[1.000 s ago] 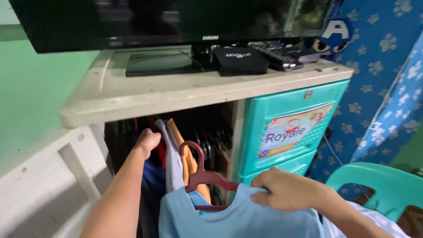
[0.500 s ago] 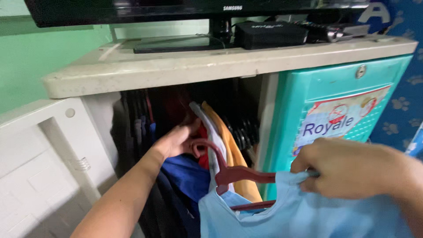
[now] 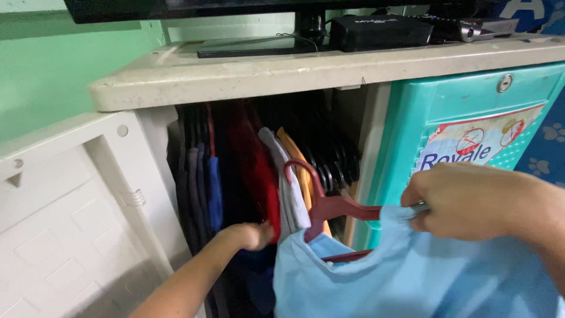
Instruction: The person picks up t-shirts from a pile on a chair, places each on a hanger, and hangs them in a wardrobe under a TV. The person handles a grey t-shirt, a light blue t-shirt, and a white t-shirt in sequence.
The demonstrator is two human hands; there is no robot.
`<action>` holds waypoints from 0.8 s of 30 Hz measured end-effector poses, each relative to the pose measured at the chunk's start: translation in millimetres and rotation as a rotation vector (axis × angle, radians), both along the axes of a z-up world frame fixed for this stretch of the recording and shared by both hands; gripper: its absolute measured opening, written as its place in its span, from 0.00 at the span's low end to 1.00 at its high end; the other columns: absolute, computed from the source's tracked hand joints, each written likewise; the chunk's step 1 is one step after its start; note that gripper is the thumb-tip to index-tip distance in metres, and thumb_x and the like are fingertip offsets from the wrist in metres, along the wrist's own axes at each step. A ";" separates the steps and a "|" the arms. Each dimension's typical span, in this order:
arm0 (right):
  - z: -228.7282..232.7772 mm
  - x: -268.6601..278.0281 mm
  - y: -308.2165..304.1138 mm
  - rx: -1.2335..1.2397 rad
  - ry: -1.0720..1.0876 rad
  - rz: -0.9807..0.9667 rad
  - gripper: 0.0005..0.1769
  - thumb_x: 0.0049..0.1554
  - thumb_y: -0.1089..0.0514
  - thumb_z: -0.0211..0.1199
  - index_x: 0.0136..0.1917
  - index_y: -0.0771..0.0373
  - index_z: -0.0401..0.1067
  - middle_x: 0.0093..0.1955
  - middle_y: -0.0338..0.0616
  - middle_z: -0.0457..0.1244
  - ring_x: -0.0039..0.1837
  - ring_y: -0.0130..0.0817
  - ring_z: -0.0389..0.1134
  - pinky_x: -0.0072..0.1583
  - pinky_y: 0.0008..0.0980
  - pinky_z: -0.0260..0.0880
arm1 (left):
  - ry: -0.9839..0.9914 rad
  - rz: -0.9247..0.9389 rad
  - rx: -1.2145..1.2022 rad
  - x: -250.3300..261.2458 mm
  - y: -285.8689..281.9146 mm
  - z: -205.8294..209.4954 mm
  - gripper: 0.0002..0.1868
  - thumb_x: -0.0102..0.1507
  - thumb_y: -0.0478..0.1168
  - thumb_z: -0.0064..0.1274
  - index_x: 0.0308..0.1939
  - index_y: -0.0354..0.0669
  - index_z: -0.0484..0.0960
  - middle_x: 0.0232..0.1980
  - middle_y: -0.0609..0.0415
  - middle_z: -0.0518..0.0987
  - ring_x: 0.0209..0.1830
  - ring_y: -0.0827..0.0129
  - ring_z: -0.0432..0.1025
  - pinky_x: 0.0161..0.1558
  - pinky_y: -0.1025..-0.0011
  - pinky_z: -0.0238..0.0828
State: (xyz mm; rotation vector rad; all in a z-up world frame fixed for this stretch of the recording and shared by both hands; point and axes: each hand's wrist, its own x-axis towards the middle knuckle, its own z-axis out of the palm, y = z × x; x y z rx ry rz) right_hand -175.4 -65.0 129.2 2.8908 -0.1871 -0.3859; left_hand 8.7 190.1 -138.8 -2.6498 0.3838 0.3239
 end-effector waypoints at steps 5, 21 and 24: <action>0.6 -8.2 -21.7 -0.016 0.011 -0.063 0.21 0.54 0.47 0.65 0.61 0.49 0.80 0.55 0.39 0.74 0.60 0.37 0.74 0.64 0.36 0.72 | 0.328 -0.189 0.609 -31.2 -0.9 7.5 0.57 0.44 0.69 0.69 0.75 0.59 0.69 0.79 0.49 0.61 0.81 0.42 0.48 0.72 0.17 0.39; -0.8 -36.3 -37.1 0.137 0.048 0.226 0.19 0.54 0.45 0.63 0.53 0.57 0.80 0.47 0.46 0.73 0.55 0.41 0.72 0.59 0.39 0.71 | -0.208 0.245 -1.426 52.9 4.9 -14.0 0.29 0.60 0.43 0.54 0.64 0.38 0.74 0.57 0.36 0.81 0.54 0.54 0.79 0.54 0.60 0.77; -22.2 -34.8 -18.0 0.152 -0.004 0.234 0.18 0.55 0.46 0.60 0.52 0.60 0.76 0.49 0.51 0.71 0.57 0.48 0.72 0.60 0.44 0.70 | 0.455 0.391 -1.920 57.9 -17.7 17.0 0.20 0.63 0.48 0.50 0.58 0.50 0.78 0.52 0.50 0.82 0.51 0.61 0.76 0.54 0.52 0.73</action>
